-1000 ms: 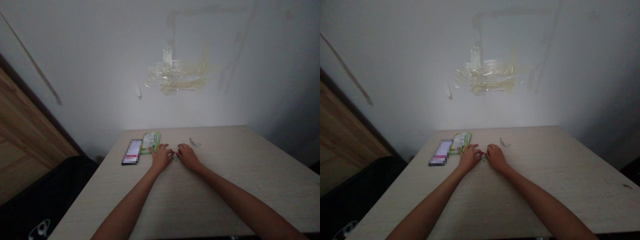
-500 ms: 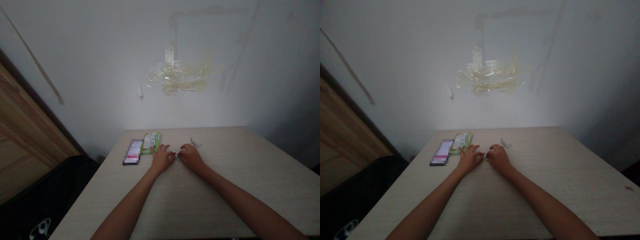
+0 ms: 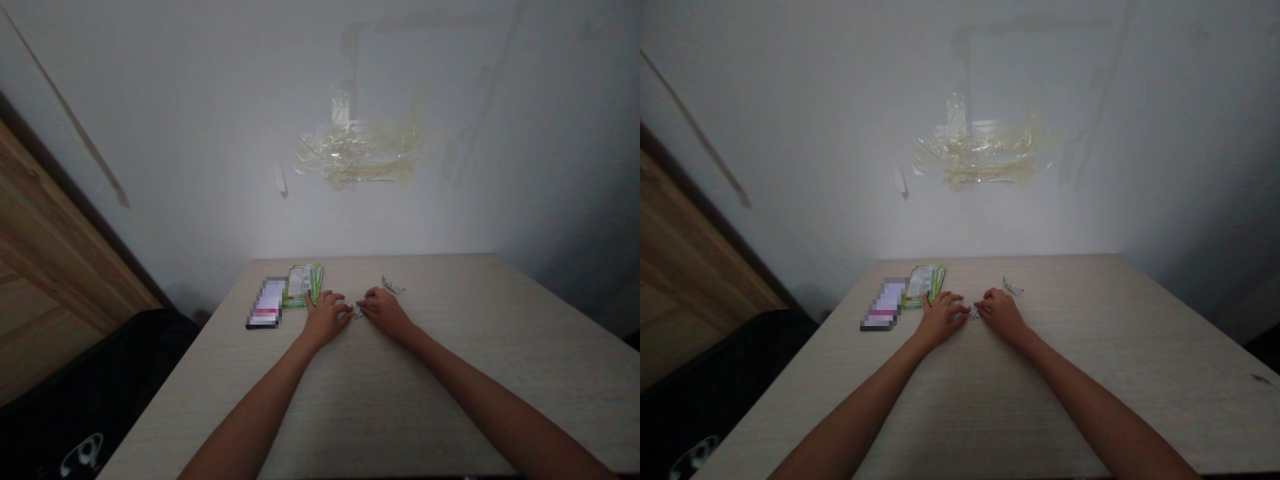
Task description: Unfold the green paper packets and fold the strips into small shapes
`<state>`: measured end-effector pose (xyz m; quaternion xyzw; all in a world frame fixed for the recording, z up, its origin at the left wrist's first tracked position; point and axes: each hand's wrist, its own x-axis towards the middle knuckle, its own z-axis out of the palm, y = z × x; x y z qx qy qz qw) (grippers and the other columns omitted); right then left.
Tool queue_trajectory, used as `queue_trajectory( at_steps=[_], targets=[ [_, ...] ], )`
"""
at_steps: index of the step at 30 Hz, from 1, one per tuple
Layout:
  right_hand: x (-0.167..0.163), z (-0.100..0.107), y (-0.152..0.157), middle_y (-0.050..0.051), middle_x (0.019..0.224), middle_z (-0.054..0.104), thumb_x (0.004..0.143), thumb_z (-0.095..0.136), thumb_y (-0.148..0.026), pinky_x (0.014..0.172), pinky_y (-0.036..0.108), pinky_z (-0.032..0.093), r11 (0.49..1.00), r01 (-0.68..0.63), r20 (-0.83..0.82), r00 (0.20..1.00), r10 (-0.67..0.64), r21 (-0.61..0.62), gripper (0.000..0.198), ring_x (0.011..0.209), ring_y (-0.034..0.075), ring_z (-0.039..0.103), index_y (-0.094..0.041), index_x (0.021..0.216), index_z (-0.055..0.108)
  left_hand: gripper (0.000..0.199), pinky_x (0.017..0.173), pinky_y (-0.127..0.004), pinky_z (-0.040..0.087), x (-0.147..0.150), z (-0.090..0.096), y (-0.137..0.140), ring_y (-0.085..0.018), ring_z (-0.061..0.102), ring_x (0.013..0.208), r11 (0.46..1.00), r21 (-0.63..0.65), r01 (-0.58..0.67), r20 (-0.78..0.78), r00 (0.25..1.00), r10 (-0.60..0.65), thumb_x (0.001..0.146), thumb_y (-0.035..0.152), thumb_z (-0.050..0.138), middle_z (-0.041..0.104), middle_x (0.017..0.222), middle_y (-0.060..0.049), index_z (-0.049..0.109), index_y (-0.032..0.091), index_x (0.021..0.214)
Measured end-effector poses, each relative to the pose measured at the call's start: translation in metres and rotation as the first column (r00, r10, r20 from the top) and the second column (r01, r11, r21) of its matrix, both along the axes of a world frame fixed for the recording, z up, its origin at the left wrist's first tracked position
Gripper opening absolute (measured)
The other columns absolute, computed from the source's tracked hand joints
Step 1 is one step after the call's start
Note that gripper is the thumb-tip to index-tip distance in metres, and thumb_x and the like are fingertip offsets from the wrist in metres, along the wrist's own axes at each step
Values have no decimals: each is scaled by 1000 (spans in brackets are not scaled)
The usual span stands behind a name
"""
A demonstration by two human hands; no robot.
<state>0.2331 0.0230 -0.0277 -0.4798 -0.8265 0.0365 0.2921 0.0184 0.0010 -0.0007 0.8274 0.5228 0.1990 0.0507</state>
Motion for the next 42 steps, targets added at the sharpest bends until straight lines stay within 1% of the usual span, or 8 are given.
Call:
queue_trajectory(
  at_steps=[7, 15, 22, 27, 31, 34, 38, 42],
  targets=[
    [3, 0, -2, 9, 110, 63, 88, 64, -28, 92, 38, 46, 999, -34, -11, 999, 34, -7, 23, 102, 21, 59, -29, 108, 74, 19, 108, -73, -1, 0, -1, 0, -28, 35, 135, 1000, -10, -18, -3, 1000, 18, 88, 42, 60, 59, 132, 1, 72, 44, 102],
    [5, -2, 4, 9, 113, 63, 88, 64, -29, 92, 38, 46, 998, -59, 3, 998, 59, 14, 22, 105, 22, 59, -28, 107, 74, 23, 111, -70, -1, 0, 1, -1, -27, 41, 131, 998, 59, 25, 10, 1000, -25, 90, 39, 56, 63, 125, -2, 70, 41, 108],
    [6, -4, 7, 10, 117, 64, 90, 60, -25, 95, 40, 45, 994, -96, -15, 995, 97, 46, 24, 109, 22, 58, -28, 111, 72, 23, 111, -72, 0, 1, -2, -1, -29, 38, 134, 997, 80, -17, -38, 999, 20, 89, 39, 57, 60, 131, -1, 70, 42, 108],
    [6, 5, -3, 8, 105, 70, 88, 52, -11, 95, 38, 45, 982, -173, -129, 975, 182, 78, 26, 103, 20, 61, -21, 103, 71, 23, 110, -73, 0, 3, -2, -2, -30, 38, 134, 993, 118, -30, -38, 999, 35, 90, 40, 56, 58, 133, -2, 70, 43, 107],
    [4, 9, -11, 7, 98, 68, 87, 49, -11, 91, 35, 46, 991, -130, -172, 976, 136, 42, 21, 98, 20, 61, -19, 99, 64, 23, 111, -72, -2, 4, -2, -3, -30, 37, 134, 993, 106, -44, -44, 998, 49, 90, 43, 55, 58, 134, -2, 70, 43, 107],
    [0, 9, -13, 6, 94, 66, 86, 50, -11, 87, 32, 45, 996, -85, -117, 989, 87, 20, 16, 93, 19, 59, -18, 98, 58, 22, 110, -73, -3, 4, -3, -2, -30, 38, 134, 993, 106, -44, -46, 998, 50, 89, 42, 56, 58, 134, -2, 70, 43, 107],
    [-6, 9, -15, 8, 93, 64, 89, 48, -13, 85, 32, 44, 999, -28, 44, 999, 26, 38, 11, 91, 20, 58, -18, 96, 56, 21, 109, -75, -1, 3, -4, -1, -30, 40, 132, 990, 143, -22, -42, 999, 28, 90, 41, 56, 59, 133, -3, 71, 40, 105],
    [-9, 10, -17, 9, 94, 64, 91, 46, -12, 85, 31, 44, 999, -25, 87, 996, 22, 42, 12, 91, 20, 58, -17, 97, 55, 19, 110, -74, 0, 5, -4, 1, -29, 43, 131, 978, 199, 57, -41, 998, -49, 90, 35, 56, 60, 133, -2, 71, 35, 102]
  ],
)
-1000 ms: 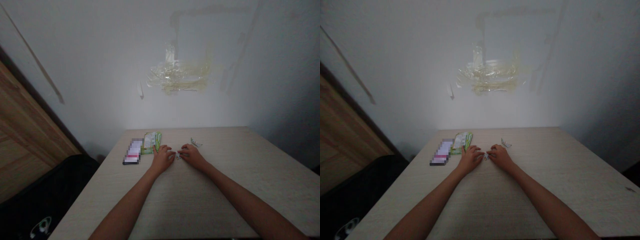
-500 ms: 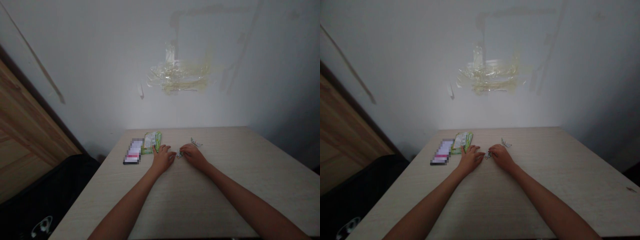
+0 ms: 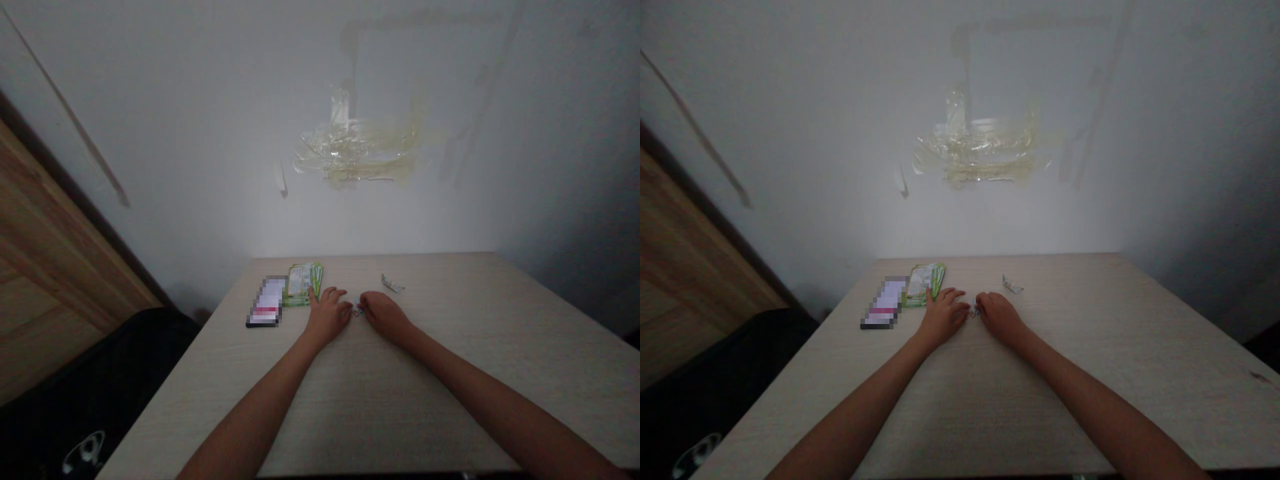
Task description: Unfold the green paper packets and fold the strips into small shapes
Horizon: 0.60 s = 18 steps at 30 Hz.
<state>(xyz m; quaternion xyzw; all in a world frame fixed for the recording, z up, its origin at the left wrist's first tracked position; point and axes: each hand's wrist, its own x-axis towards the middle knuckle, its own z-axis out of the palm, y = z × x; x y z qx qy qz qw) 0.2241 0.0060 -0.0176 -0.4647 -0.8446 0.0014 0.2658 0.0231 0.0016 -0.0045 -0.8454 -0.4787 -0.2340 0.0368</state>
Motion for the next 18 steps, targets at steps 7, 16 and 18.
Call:
queue_trajectory(
  at_steps=[7, 16, 18],
  targets=[
    [2, 2, 3, 8, 95, 65, 92, 46, -11, 84, 29, 44, 997, 30, -45, 998, -33, -73, 13, 92, 19, 60, -18, 101, 53, 24, 113, -71, -2, 0, -4, 4, -26, 49, 126, 996, -2, 94, 26, 995, -94, 92, 33, 54, 69, 121, -2, 68, 35, 112],
    [3, 0, 6, 8, 101, 65, 91, 49, -15, 87, 31, 45, 993, -30, -136, 991, 14, -115, 13, 97, 19, 60, -19, 104, 50, 23, 106, -77, -7, -3, -6, 7, -27, 48, 128, 993, -113, 30, 57, 998, -24, 93, 37, 54, 70, 119, 2, 68, 40, 110],
    [3, 1, 4, 8, 101, 65, 92, 49, -16, 86, 31, 46, 990, -56, -160, 986, 34, -131, 12, 96, 19, 61, -19, 103, 50, 23, 107, -76, -7, -3, -5, 7, -27, 47, 129, 992, -121, 25, 44, 999, -20, 93, 38, 53, 70, 119, 2, 68, 41, 110]
  ],
)
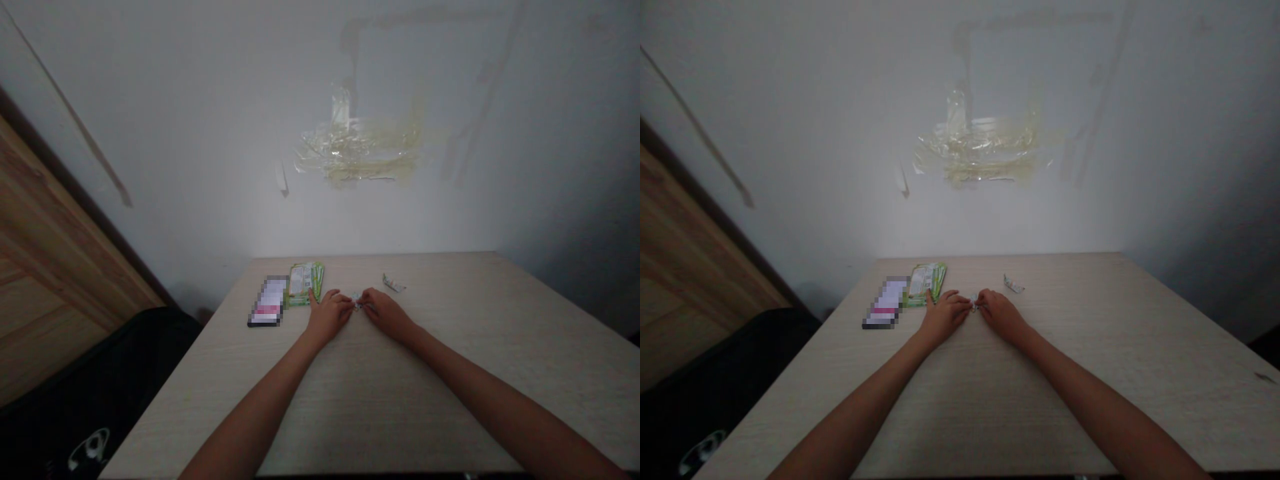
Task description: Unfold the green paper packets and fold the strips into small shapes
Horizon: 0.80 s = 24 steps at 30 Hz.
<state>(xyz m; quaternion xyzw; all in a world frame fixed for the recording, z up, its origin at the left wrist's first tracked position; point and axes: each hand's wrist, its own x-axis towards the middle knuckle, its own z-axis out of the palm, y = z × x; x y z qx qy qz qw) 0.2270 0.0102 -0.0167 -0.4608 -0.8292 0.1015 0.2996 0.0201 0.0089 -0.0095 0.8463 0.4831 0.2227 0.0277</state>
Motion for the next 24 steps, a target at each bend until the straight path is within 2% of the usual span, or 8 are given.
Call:
queue_trajectory(
  at_steps=[7, 11, 17, 24],
  targets=[
    [-1, 2, -5, 9, 99, 66, 93, 50, -22, 84, 33, 49, 1000, -14, -70, 997, 13, -18, 9, 94, 20, 65, -20, 100, 47, 22, 107, -75, -11, 1, 2, 0, -27, 46, 131, 1000, 6, 3, -7, 1000, -3, 93, 38, 53, 71, 116, 2, 68, 41, 109],
    [-1, 1, -6, 9, 99, 67, 93, 51, -25, 81, 33, 51, 995, -63, -120, 991, 54, -77, 10, 92, 20, 67, -22, 100, 46, 23, 109, -73, -10, 1, 3, -1, -26, 47, 130, 1000, -4, 0, -9, 1000, 0, 94, 37, 52, 71, 117, 0, 69, 40, 109],
    [1, 2, -8, 8, 100, 69, 91, 52, -24, 80, 34, 52, 992, -95, -165, 983, 80, -87, 12, 93, 21, 70, -23, 100, 44, 22, 108, -74, -12, 1, 1, -1, -27, 47, 130, 1000, -7, -12, 18, 1000, 12, 93, 37, 54, 70, 117, 1, 69, 40, 108],
    [3, 3, -7, 7, 99, 71, 89, 57, -25, 80, 33, 54, 981, -121, -266, 961, 77, -155, 20, 92, 19, 71, -24, 100, 42, 22, 107, -75, -11, -2, 0, 0, -26, 45, 131, 998, -55, 18, 44, 999, -16, 93, 37, 55, 69, 120, 3, 68, 41, 110]
  ],
)
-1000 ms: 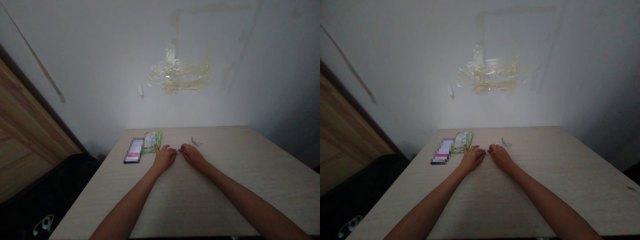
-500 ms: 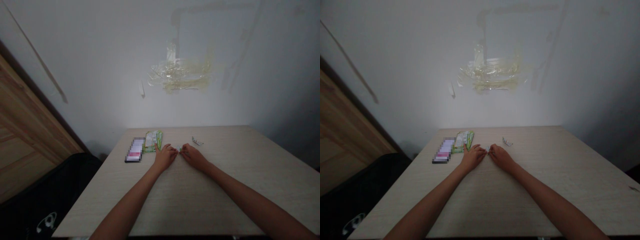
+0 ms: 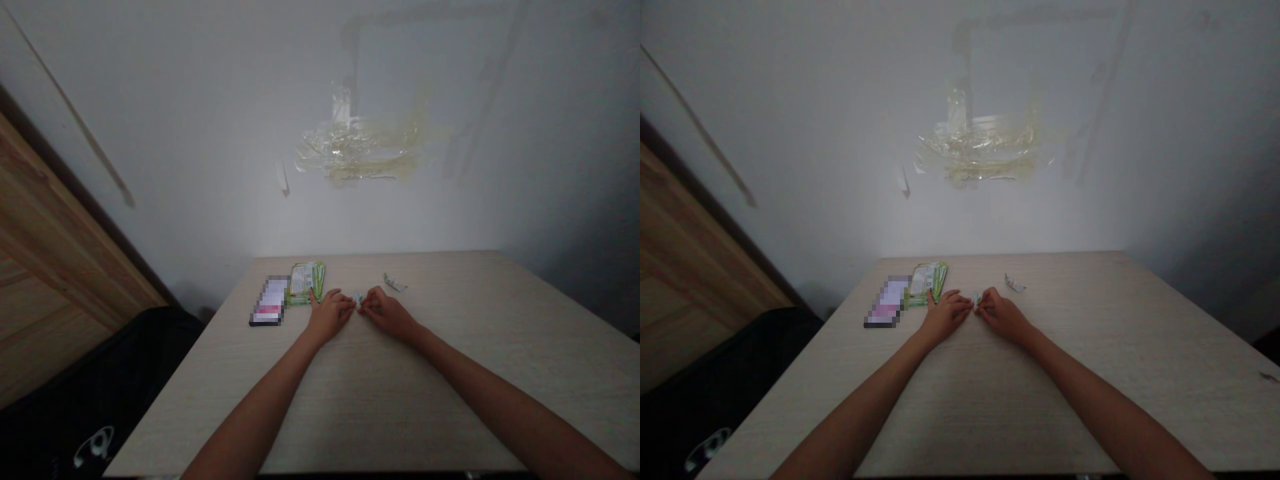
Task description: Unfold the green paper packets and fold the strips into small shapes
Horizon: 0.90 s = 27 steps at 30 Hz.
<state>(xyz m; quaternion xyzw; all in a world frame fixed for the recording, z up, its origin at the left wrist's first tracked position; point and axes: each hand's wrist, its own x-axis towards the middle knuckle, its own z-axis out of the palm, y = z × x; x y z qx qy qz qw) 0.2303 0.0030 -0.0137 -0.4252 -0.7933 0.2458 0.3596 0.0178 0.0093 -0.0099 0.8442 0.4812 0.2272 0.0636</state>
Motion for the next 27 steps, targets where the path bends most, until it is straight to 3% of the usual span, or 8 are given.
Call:
queue_trajectory(
  at_steps=[7, 14, 18, 27],
  targets=[
    [2, -1, 6, 9, 104, 72, 91, 53, -22, 84, 36, 55, 989, 147, -58, 988, -145, 23, 14, 98, 19, 71, -24, 100, 43, 22, 112, -68, -10, -2, 2, -2, -25, 46, 130, 999, -11, 35, 17, 999, -35, 92, 37, 55, 70, 117, -1, 71, 36, 107],
    [-2, -3, 4, 11, 106, 70, 93, 52, -26, 82, 34, 53, 991, 125, 136, 982, -129, 40, 14, 100, 22, 69, -22, 105, 48, 23, 112, -71, 0, -2, 3, -5, -27, 48, 128, 1000, 2, 21, -20, 1000, -21, 91, 38, 55, 71, 116, -2, 71, 37, 107],
    [-5, 0, 3, 10, 102, 70, 95, 51, -28, 79, 30, 50, 983, 152, 232, 957, -173, 106, 11, 96, 21, 69, -21, 104, 51, 23, 110, -72, -1, -1, 1, -5, -27, 49, 127, 1000, -5, 6, -14, 1000, -6, 92, 38, 54, 71, 116, -3, 71, 36, 108],
    [-14, 0, 7, 10, 93, 67, 97, 51, -31, 76, 30, 46, 912, 254, 370, 853, -368, 323, 13, 87, 22, 64, -18, 95, 55, 21, 110, -73, -5, -2, 2, -3, -27, 45, 131, 999, -37, 15, -7, 1000, -15, 91, 36, 56, 70, 119, 1, 70, 38, 106]
  ],
)
